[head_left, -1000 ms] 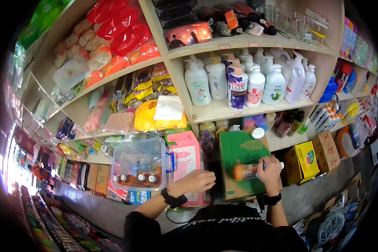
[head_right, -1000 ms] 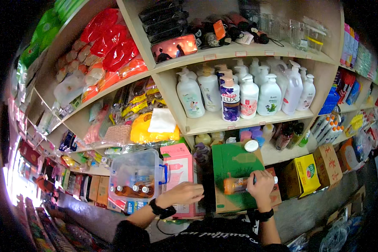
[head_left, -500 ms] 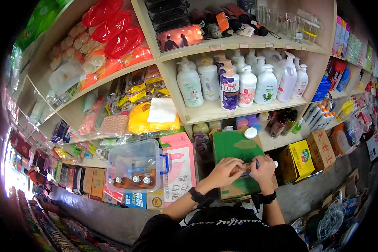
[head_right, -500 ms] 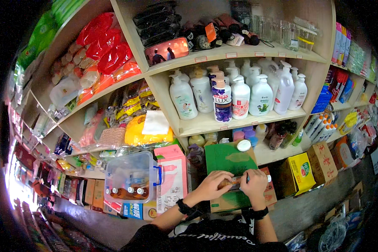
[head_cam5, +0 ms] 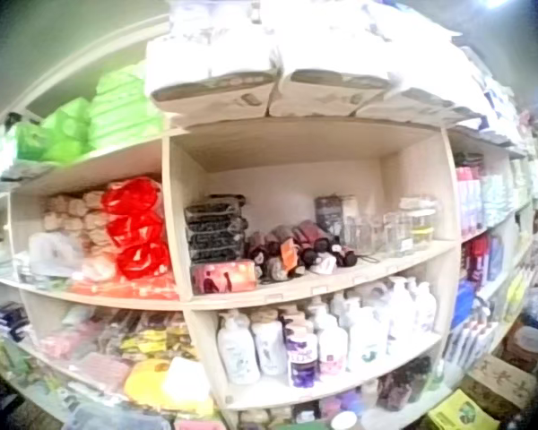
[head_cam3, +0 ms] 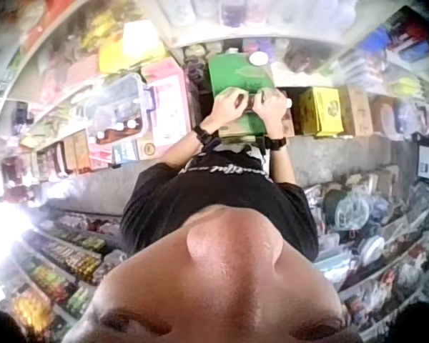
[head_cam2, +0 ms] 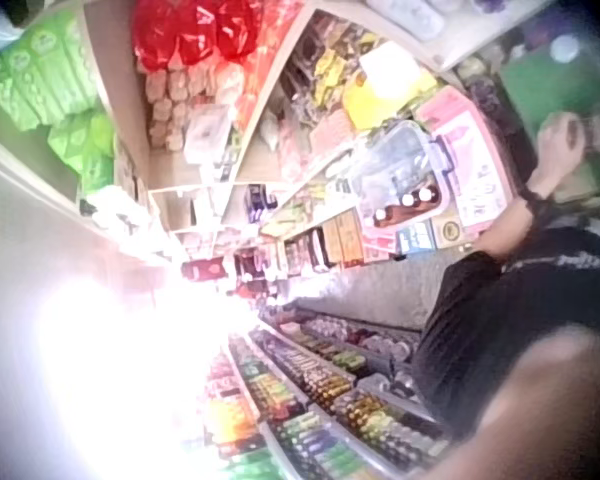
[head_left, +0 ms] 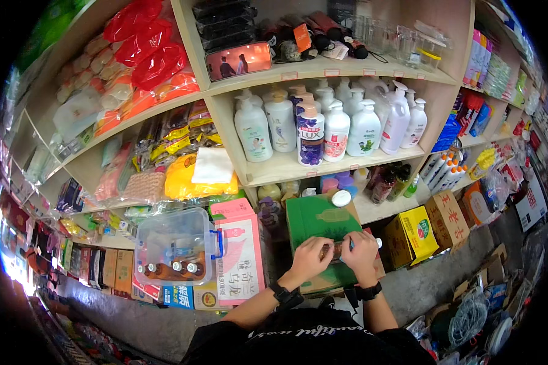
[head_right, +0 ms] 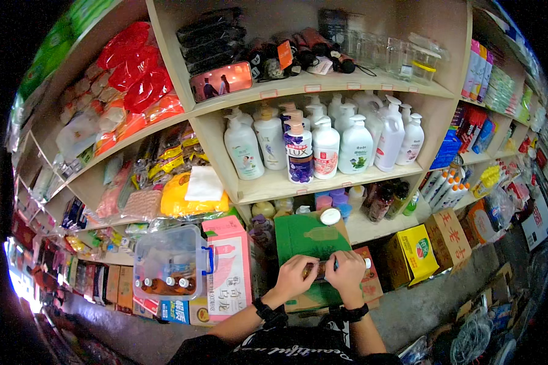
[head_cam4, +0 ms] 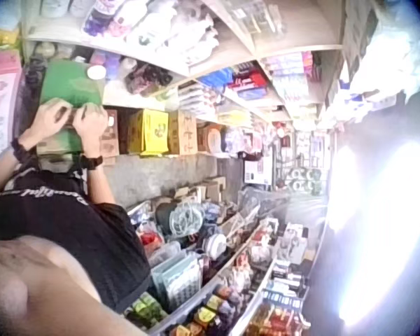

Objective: The person places a small object into a green cardboard box and seals the top of the box with clear adhesive tape, smoothing the tape with their hands.

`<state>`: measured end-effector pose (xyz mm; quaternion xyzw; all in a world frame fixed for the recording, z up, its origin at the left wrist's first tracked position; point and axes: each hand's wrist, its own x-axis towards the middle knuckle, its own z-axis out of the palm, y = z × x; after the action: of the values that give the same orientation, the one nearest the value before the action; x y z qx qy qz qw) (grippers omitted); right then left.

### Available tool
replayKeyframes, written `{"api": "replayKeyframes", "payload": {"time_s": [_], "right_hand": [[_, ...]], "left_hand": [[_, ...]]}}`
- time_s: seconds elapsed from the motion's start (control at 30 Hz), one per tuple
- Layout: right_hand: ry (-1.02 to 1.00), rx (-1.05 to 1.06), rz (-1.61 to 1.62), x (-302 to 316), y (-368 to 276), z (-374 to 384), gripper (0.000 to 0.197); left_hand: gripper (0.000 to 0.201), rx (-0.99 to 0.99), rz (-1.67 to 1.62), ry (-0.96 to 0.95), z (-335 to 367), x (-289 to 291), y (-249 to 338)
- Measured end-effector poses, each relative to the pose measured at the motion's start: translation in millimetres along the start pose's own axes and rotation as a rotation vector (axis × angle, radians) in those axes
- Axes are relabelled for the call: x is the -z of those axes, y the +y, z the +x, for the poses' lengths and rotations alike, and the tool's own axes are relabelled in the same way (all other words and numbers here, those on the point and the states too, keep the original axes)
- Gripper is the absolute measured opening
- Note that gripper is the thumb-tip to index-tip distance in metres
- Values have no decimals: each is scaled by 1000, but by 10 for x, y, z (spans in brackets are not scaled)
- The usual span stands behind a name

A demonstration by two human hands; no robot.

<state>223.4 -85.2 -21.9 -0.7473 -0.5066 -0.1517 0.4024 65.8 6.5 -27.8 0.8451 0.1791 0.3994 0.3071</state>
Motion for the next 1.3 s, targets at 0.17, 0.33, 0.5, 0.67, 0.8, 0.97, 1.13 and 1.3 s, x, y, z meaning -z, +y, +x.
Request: {"api": "replayKeyframes", "payload": {"time_s": [0.17, 0.33, 0.5, 0.67, 0.8, 0.97, 1.13, 1.3], "right_hand": [[39, 20, -11, 27, -11, 10, 12], [19, 35, 0, 47, -35, 33, 14], [29, 23, -4, 55, -70, 36, 14], [30, 18, 0, 51, -48, 39, 13], [26, 8, -5, 42, -44, 13, 13], [28, 19, 4, 46, -55, 11, 14], [27, 16, 7, 41, -67, 20, 13], [14, 10, -5, 36, -56, 30, 12]], "left_hand": [[11, -20, -11, -2, 9, -5, 14], [8, -15, -14, 3, 22, 8, 13], [11, -66, -18, 18, 36, 6, -17], [11, -22, -24, -17, 44, 2, -23], [12, -36, -24, -13, 26, 1, -22], [11, -26, -35, -2, 1, 2, -37], [12, -37, -34, -27, 1, 37, -30], [12, -43, -21, -13, 27, 50, 9]]}}
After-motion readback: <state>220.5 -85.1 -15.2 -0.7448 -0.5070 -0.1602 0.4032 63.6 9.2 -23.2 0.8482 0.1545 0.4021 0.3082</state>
